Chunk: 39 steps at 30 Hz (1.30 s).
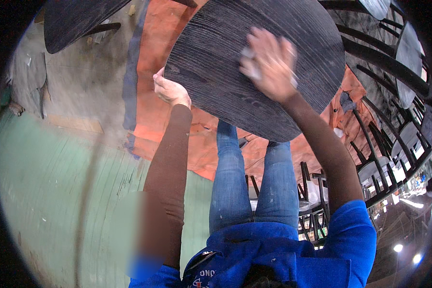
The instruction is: The person wipes the seat and legs of several black chairs using a white cloth. They move from one chair to the next, wiping each surface thoroughly before setting the chair down and picking up another.
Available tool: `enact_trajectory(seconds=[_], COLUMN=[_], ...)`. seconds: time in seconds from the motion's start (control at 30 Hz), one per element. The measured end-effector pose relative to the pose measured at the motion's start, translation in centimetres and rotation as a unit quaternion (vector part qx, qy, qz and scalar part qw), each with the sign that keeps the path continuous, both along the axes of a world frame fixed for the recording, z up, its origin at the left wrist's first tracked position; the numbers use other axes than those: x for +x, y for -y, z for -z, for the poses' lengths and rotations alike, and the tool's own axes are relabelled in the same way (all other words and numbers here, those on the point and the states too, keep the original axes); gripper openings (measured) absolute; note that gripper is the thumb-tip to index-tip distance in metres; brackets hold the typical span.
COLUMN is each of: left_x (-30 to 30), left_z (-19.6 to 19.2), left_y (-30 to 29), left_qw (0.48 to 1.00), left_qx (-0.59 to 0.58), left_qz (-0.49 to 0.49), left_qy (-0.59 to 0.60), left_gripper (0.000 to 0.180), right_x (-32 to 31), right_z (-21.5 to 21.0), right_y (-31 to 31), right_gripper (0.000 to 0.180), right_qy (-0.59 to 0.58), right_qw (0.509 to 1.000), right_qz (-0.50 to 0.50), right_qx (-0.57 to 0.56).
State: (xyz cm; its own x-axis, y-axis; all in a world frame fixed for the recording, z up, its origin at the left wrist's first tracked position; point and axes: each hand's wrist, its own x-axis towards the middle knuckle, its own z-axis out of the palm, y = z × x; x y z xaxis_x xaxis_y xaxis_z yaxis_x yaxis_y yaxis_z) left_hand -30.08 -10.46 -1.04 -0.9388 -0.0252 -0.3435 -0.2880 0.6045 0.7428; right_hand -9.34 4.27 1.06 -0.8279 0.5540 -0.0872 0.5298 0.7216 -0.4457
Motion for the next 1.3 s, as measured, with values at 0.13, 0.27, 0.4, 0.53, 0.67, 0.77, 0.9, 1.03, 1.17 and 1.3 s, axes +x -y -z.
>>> enact_trajectory(seconds=[0.13, 0.27, 0.4, 0.53, 0.67, 0.77, 0.9, 1.03, 1.17, 1.3], left_x=[0.1, -0.1, -0.2, 0.0, 0.2, 0.1, 0.1, -0.1, -0.1, 0.3], left_z=[0.0, 0.0, -0.2, -0.1, 0.2, 0.6, 0.9, 0.8, 0.2, 0.0], left_y=[0.1, -0.1, -0.2, 0.0, 0.3, 0.6, 0.9, 0.7, 0.2, 0.2], left_qw=[1.000, 0.999, 1.000, 1.000, 0.996, 0.999, 0.997, 0.997, 0.999, 0.996], left_qx=[-0.016, -0.021, -0.024, -0.018, -0.058, -0.016, -0.052, -0.067, -0.043, -0.062], left_qz=[0.008, 0.000, -0.012, -0.001, 0.035, 0.027, 0.029, 0.023, 0.015, 0.029], left_qy=[-0.024, -0.025, 0.000, -0.001, -0.053, -0.021, -0.048, -0.043, -0.020, -0.054], left_gripper=[0.056, 0.055, 0.055, 0.055, 0.056, 0.056, 0.056, 0.057, 0.058, 0.056], right_x=[-16.1, -17.3, -3.2, 13.9, 13.5, 1.3, -15.2, -16.7, -4.1, 12.9], right_z=[1.7, 1.5, 0.6, -1.5, -1.1, 0.0, 0.8, 1.5, 1.6, -1.2], right_y=[-1.9, -3.0, -3.0, -1.4, -1.4, -4.0, -6.9, -7.9, -6.8, -5.0], right_gripper=[0.064, 0.068, 0.067, 0.077, 0.080, 0.083, 0.067, 0.061, 0.077, 0.080], right_qy=[-0.231, -0.244, -0.073, 0.093, 0.094, 0.024, -0.155, -0.180, -0.046, 0.092], right_qw=[0.971, 0.967, 0.995, 0.990, 0.984, 0.998, 0.974, 0.976, 0.993, 0.992], right_qz=[-0.020, -0.039, 0.022, 0.078, 0.093, 0.026, -0.014, -0.015, -0.022, 0.051], right_qx=[0.064, 0.057, 0.058, 0.070, 0.120, 0.061, 0.166, 0.123, 0.107, 0.070])
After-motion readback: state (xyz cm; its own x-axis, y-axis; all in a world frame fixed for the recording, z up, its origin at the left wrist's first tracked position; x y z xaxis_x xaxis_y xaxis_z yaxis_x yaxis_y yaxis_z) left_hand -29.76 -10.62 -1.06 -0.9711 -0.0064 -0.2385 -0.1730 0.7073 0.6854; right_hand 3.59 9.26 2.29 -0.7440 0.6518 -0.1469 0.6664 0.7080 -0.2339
